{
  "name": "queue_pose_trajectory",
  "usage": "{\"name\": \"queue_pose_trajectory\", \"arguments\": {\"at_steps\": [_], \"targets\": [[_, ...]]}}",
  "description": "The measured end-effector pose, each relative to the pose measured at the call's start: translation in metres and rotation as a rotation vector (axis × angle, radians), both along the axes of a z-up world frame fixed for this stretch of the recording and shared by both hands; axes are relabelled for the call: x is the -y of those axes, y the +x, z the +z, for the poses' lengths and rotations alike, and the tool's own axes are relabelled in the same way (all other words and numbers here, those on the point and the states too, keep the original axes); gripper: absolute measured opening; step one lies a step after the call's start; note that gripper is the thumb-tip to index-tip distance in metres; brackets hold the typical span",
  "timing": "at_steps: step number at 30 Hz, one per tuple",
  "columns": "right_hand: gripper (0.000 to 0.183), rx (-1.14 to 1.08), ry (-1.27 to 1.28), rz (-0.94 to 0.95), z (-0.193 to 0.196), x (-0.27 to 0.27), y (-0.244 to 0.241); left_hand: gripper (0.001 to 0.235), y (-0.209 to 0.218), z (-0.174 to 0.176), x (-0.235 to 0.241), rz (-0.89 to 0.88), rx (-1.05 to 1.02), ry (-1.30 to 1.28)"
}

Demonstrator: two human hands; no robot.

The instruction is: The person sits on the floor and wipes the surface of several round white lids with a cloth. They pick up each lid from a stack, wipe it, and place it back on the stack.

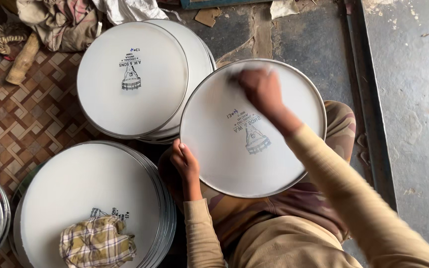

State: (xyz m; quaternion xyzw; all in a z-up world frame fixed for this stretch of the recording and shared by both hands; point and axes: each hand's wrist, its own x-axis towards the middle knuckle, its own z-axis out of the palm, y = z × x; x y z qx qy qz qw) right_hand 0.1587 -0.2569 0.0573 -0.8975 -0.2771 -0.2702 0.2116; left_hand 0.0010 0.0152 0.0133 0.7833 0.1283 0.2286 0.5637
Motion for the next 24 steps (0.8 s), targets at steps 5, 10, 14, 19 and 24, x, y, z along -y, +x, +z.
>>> {"name": "queue_pose_trajectory", "arguments": {"at_steps": [5, 10, 14, 19, 24], "targets": [[0.028, -0.59, 0.041, 0.241, -0.013, -0.072, -0.077, 0.086, 0.007, -0.016, -0.009, -0.196, 0.226, -0.178], [0.044, -0.027, -0.383, 0.694, -0.061, -0.075, -0.198, 0.092, 0.009, -0.041, -0.019, -0.127, 0.128, -0.181], [0.044, 0.002, -0.607, 0.47, -0.035, -0.056, -0.066, 0.097, 0.006, -0.036, -0.011, -0.182, 0.154, -0.082], [0.036, -0.091, -0.174, 0.359, 0.015, -0.108, -0.036, 0.099, 0.006, -0.005, -0.012, -0.211, 0.195, -0.108], [0.034, 0.081, -0.272, 0.619, -0.004, -0.122, -0.102, 0.101, 0.008, -0.003, -0.009, -0.263, 0.215, -0.17]]}}
